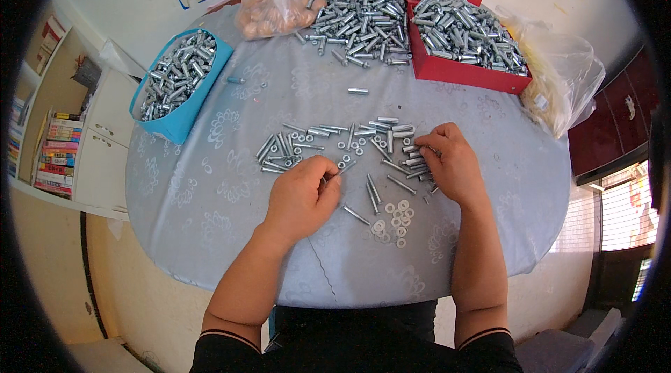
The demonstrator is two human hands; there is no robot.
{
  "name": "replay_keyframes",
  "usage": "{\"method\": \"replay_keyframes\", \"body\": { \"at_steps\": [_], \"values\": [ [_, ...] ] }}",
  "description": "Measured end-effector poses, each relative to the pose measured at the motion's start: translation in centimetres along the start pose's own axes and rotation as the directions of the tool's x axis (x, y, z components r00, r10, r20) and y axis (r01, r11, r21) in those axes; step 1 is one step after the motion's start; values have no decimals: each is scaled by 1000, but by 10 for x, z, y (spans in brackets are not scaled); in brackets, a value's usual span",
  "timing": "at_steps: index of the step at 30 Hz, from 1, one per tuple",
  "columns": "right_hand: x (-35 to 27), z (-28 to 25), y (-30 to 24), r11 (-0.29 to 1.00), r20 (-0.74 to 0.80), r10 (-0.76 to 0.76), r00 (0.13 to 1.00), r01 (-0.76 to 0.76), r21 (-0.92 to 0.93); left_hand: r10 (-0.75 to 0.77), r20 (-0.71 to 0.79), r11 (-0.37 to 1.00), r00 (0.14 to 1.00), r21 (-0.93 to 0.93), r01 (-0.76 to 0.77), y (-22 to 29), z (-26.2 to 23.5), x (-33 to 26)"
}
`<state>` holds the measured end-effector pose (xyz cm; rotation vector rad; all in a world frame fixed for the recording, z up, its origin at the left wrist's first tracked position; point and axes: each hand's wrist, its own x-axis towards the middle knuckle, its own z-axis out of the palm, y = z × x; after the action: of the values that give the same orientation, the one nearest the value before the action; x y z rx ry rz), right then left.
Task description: The person sits at a table and repeatedly picks up metal bolts and white washers. They thread the washers onto the bolts by hand and place the assembled units into a blue container.
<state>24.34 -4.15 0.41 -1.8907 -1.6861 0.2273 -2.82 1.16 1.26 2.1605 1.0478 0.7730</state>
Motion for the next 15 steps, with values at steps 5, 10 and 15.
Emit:
{"method": "replay_keyframes", "body": {
  "at_steps": [5,10,15],
  "values": [
    [1,-6,-7,999,44,-43,998,42,28,38,-25,993,999,-107,-40,-6,8,1],
    [0,-9,-13,986,141,-159,977,164,-21,-27,-11,988,1000,-152,25,-3,9,1],
    [-2,-3,-13,983,121,-181,976,182,3,8,-16,993,1000,-117,-10,-7,12,1]
  ]
}}
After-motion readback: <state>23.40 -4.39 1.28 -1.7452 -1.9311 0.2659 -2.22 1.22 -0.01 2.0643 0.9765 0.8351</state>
